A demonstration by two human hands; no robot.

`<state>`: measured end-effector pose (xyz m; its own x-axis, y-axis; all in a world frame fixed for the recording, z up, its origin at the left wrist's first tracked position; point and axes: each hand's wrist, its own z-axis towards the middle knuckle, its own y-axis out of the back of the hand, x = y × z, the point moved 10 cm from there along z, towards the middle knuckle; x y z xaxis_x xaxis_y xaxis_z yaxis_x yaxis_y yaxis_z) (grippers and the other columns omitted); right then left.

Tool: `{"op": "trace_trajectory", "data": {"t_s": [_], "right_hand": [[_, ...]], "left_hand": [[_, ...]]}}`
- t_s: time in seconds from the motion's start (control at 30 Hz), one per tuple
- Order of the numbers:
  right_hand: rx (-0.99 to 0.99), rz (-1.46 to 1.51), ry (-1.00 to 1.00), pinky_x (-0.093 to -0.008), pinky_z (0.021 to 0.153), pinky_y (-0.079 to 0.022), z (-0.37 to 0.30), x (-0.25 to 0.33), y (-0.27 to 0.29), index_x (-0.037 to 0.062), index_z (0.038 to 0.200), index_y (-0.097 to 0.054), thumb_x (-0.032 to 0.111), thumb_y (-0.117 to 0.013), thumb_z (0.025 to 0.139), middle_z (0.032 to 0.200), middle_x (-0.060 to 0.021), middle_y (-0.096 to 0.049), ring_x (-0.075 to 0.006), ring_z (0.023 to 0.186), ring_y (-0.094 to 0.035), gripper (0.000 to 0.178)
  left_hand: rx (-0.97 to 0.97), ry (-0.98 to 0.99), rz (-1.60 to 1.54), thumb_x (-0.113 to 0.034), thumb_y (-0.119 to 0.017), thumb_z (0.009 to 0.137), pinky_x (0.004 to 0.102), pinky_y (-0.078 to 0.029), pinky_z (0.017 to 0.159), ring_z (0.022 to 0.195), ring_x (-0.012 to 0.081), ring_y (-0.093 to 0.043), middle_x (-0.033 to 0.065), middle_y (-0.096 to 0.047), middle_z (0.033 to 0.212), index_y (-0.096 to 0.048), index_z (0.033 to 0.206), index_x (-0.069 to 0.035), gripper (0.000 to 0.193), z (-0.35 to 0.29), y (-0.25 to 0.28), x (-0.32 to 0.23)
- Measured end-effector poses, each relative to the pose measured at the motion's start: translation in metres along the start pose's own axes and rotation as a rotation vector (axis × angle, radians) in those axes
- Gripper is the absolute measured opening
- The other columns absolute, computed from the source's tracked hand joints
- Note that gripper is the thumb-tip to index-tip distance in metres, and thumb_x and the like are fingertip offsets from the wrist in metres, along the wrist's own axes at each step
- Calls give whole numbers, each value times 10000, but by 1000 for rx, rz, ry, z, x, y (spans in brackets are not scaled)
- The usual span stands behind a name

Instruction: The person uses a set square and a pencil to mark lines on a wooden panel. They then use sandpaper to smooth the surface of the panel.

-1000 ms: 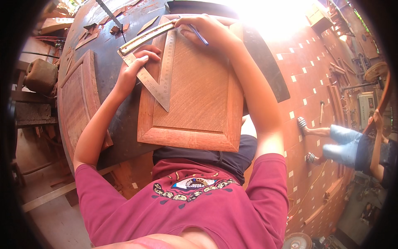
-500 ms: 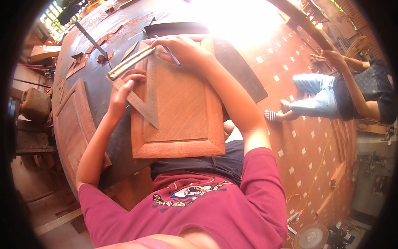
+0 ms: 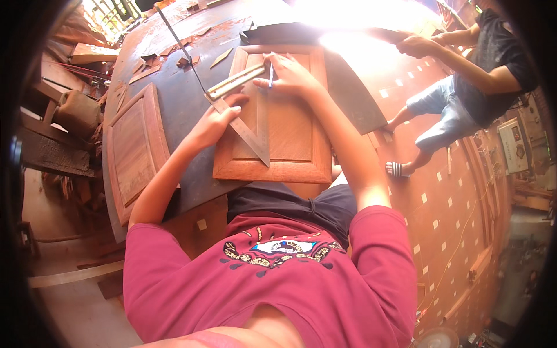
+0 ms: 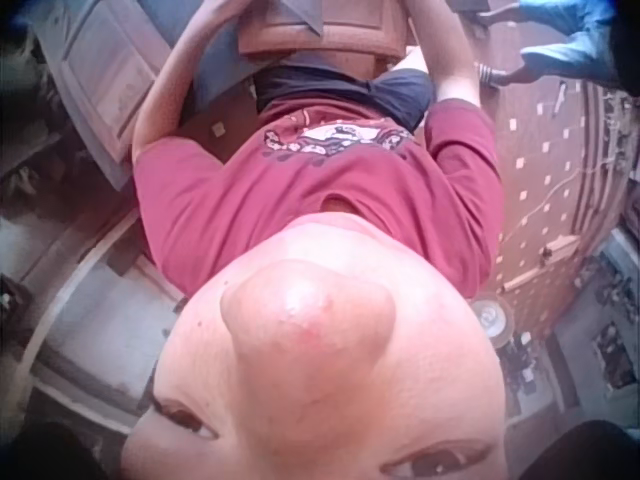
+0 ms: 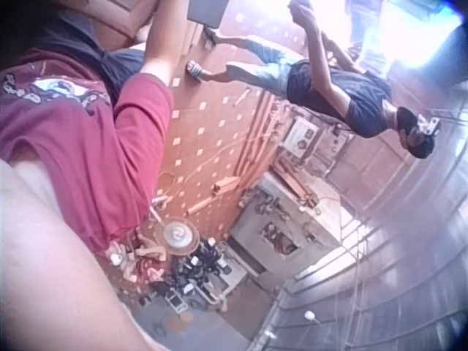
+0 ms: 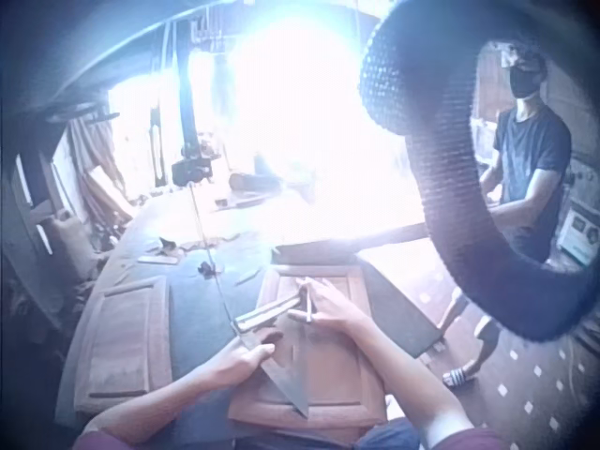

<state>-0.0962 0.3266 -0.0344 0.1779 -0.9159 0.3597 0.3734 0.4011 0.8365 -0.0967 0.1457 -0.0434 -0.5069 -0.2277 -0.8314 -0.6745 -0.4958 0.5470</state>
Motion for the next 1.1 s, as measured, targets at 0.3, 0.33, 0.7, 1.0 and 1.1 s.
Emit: {"op": "trace_trajectory", "data": {"t_s": [0.3, 0.33, 0.7, 1.0, 1.1], "right_hand": [[24, 94, -172, -458, 1016, -445, -47, 48, 16, 13, 1292, -535, 573, -684, 861, 1253, -238, -611, -408, 1189, -577, 722], [19, 107, -262, -466, 995, -460, -54, 47, 23, 13, 1294, -533, 560, -694, 858, 1238, -240, -618, -418, 1162, -595, 718], [-132, -11, -826, -466, 983, -466, -181, 14, 81, -12, 1260, -469, 454, -737, 846, 1206, -279, -614, -429, 1207, -570, 679], [-127, -284, -1092, -508, 898, -512, -231, 52, 114, -60, 1167, -496, 532, -713, 850, 1053, -324, -669, -496, 1027, -645, 705], [-121, -164, -1124, -440, 826, -522, -270, -15, 107, -56, 1074, -543, 600, -746, 814, 930, -247, -677, -365, 881, -673, 735]], "left_hand": [[-179, -3, -1, -232, -518, 931, 383, -354, 1118, 1311, 329, -512, 242, -569, 1370, -546, 1359, 36, 506, -47, -26, -9], [-205, -6, 18, -210, -513, 934, 369, -355, 1114, 1301, 304, -525, 228, -579, 1368, -539, 1363, 47, 500, -53, -26, -11], [-457, 1, -131, -235, -543, 864, 602, -154, 1184, 1283, 419, -472, 245, -596, 1272, -654, 1161, -3, 393, -121, -76, -68], [-530, -120, -387, -107, -486, 812, 413, -248, 1127, 1177, 298, -475, 147, -591, 1113, -677, 1104, -35, 356, -163, -107, -93], [-554, -108, -661, -113, -471, 801, 363, -286, 1094, 1139, 248, -500, 127, -599, 1107, -672, 1088, 0, 368, -155, -112, -94]]}}
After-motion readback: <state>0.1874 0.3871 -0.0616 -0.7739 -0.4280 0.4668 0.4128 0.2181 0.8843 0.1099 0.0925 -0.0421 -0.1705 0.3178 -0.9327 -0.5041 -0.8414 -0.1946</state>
